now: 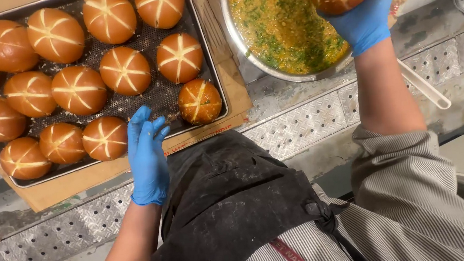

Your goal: Dipping scored bread rolls into a bowl of herb-infused liquid and placing them onto a tray.

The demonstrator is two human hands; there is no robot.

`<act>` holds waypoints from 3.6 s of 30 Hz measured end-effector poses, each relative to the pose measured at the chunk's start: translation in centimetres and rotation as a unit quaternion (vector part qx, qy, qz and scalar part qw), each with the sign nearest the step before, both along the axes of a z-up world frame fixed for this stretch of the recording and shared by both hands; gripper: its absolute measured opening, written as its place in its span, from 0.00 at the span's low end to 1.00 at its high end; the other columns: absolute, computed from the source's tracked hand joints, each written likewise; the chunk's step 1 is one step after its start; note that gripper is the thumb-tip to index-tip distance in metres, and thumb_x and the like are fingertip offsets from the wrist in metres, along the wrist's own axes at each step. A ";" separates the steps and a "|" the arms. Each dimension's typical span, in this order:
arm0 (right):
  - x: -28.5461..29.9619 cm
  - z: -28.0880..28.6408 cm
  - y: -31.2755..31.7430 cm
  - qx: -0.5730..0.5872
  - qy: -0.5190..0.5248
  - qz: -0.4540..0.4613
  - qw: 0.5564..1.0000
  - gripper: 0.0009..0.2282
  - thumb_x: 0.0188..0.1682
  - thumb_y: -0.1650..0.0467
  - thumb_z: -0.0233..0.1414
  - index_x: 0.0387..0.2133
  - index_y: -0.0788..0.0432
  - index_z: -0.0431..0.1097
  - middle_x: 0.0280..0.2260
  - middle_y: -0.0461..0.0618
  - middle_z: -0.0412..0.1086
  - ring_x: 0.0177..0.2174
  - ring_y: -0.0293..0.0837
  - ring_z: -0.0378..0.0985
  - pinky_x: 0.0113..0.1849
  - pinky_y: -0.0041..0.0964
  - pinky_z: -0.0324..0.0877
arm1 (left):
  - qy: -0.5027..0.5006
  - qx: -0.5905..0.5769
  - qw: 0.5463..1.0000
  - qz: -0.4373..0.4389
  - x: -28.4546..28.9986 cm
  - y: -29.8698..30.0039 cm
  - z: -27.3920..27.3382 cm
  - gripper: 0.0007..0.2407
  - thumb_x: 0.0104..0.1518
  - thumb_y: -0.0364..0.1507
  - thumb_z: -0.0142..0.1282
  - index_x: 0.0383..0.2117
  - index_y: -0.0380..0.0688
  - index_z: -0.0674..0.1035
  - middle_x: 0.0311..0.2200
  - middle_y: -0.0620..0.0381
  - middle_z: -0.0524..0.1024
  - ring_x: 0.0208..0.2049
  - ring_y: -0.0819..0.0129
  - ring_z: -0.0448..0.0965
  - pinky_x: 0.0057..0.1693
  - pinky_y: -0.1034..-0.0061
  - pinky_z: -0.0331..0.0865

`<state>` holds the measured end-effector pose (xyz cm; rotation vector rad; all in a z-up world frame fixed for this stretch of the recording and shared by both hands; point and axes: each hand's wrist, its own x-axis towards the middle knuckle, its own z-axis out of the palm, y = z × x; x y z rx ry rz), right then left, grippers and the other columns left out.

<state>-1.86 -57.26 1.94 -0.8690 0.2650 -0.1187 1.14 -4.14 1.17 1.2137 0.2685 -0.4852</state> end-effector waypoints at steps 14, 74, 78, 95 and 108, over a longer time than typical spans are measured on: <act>2.4 0.1 16.8 0.165 0.031 0.057 0.984 0.31 0.54 0.55 0.45 0.70 0.52 0.52 0.69 0.53 0.57 0.68 0.56 0.61 0.66 0.63 0.63 | -0.063 0.038 0.970 -0.231 2.5 -6.9 0.5 0.22 0.68 0.36 0.49 0.66 0.40 0.67 0.63 0.52 0.69 0.62 0.66 0.69 0.67 0.68 0.63; -1.5 2.7 23.5 0.285 -0.094 0.001 0.954 0.33 0.53 0.53 0.51 0.72 0.45 0.53 0.67 0.60 0.58 0.67 0.59 0.60 0.65 0.65 0.57 | -0.383 0.099 0.873 -0.286 0.6 -9.4 5.2 0.36 0.62 0.29 0.60 0.74 0.37 0.50 0.76 0.41 0.45 0.78 0.49 0.45 0.78 0.58 0.44; -2.2 3.8 17.1 0.243 -0.138 -0.059 0.958 0.34 0.48 0.55 0.57 0.68 0.51 0.58 0.62 0.59 0.62 0.62 0.60 0.66 0.64 0.65 0.63 | -0.248 0.019 0.937 -0.247 0.6 -8.7 4.7 0.32 0.65 0.28 0.52 0.74 0.40 0.50 0.75 0.46 0.50 0.75 0.54 0.54 0.76 0.61 0.51; 2.7 0.7 4.4 -0.851 0.056 0.199 0.483 0.43 0.36 0.52 0.64 0.69 0.43 0.58 0.69 0.63 0.49 0.66 0.70 0.51 0.59 0.74 0.51 | -0.102 0.069 0.989 -0.085 0.2 -3.4 1.0 0.24 0.67 0.26 0.44 0.70 0.42 0.56 0.69 0.53 0.57 0.66 0.61 0.64 0.67 0.64 0.64; 5.3 0.2 0.1 -0.739 0.154 0.221 0.618 0.37 0.33 0.58 0.65 0.62 0.46 0.66 0.58 0.68 0.59 0.53 0.67 0.69 0.54 0.54 0.69 | -0.082 0.060 0.994 -0.046 -0.4 -2.1 1.4 0.22 0.69 0.28 0.43 0.69 0.40 0.58 0.69 0.52 0.58 0.65 0.61 0.66 0.67 0.64 0.65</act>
